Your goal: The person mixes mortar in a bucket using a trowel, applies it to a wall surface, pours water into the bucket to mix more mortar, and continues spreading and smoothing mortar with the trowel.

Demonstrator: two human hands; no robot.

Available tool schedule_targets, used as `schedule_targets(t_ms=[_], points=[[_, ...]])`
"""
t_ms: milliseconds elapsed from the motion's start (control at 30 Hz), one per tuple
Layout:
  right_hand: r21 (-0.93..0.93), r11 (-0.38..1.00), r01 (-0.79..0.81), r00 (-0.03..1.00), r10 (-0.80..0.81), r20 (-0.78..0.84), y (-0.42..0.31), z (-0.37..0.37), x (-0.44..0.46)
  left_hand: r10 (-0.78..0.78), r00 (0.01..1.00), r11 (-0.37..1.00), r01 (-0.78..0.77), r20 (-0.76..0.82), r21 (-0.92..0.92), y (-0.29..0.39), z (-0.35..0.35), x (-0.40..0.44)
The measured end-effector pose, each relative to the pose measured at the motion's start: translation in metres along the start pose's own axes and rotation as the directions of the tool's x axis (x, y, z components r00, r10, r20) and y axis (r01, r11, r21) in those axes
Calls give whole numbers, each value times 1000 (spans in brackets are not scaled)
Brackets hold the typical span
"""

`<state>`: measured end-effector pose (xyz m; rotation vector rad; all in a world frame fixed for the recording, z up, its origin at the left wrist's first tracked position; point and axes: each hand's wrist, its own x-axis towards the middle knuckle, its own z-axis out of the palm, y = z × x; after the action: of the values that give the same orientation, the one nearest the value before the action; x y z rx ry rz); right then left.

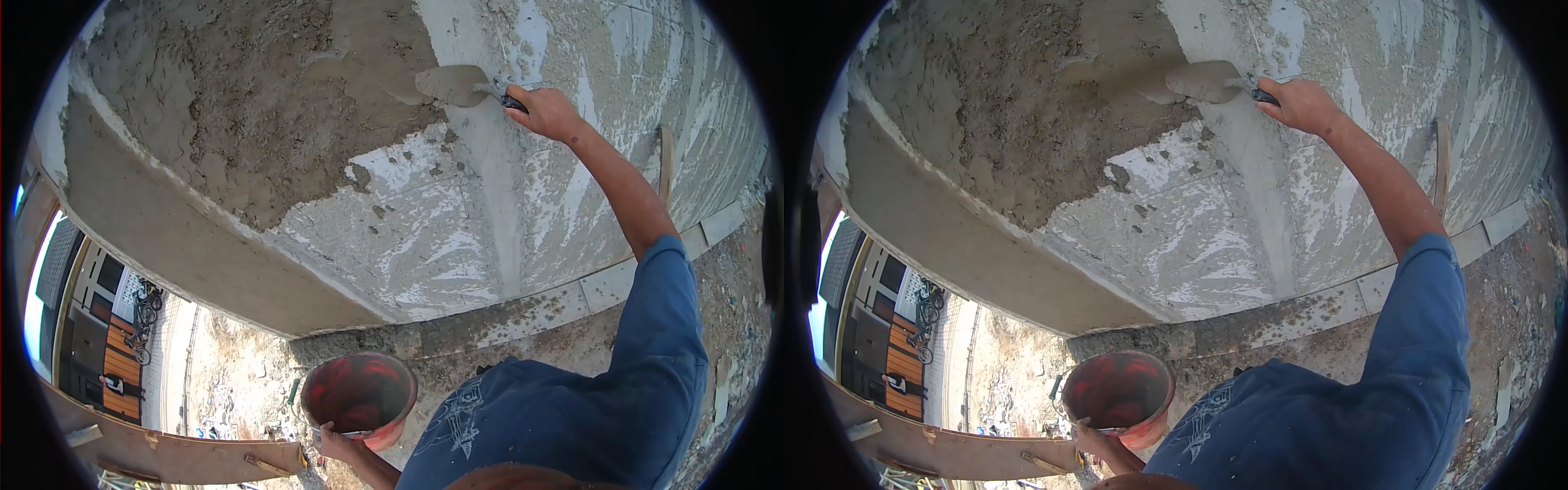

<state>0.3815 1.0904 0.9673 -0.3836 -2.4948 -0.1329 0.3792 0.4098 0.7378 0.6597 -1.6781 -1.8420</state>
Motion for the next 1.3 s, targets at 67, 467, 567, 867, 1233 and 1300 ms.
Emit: schedule_targets(t_ms=[67, 467, 567, 867, 1233, 1300], points=[[39, 995, -96, 986, 100, -131, 8, 9, -18, 24, 999, 1000, -24, -22, 10, 11, 4, -10], [1, 996, -85, 996, 85, 14, -32, 30, -22, 25, 998, 1000, -24, 64, -15, 12, 35, -12], [-28, 980, -198, 980, 198, 25, -19, 25, -54, 4, 999, 998, -1, 52, -59, 10, 13, -7], [-77, 990, 121, 992, -122, -15, -50, -10, 16, 23, 990, 991, -4, 142, -135, 11, 25, -5], [364, 923, 129, 977, -56, -204, -110, -54, -5, 54, 987, 981, -25, 153, -190, 12, 67, -11], [449, 820, 356, 926, -374, -51, -156, -43, -39, 43, 971, 988, -7, 237, -153, 6, 69, -11]])
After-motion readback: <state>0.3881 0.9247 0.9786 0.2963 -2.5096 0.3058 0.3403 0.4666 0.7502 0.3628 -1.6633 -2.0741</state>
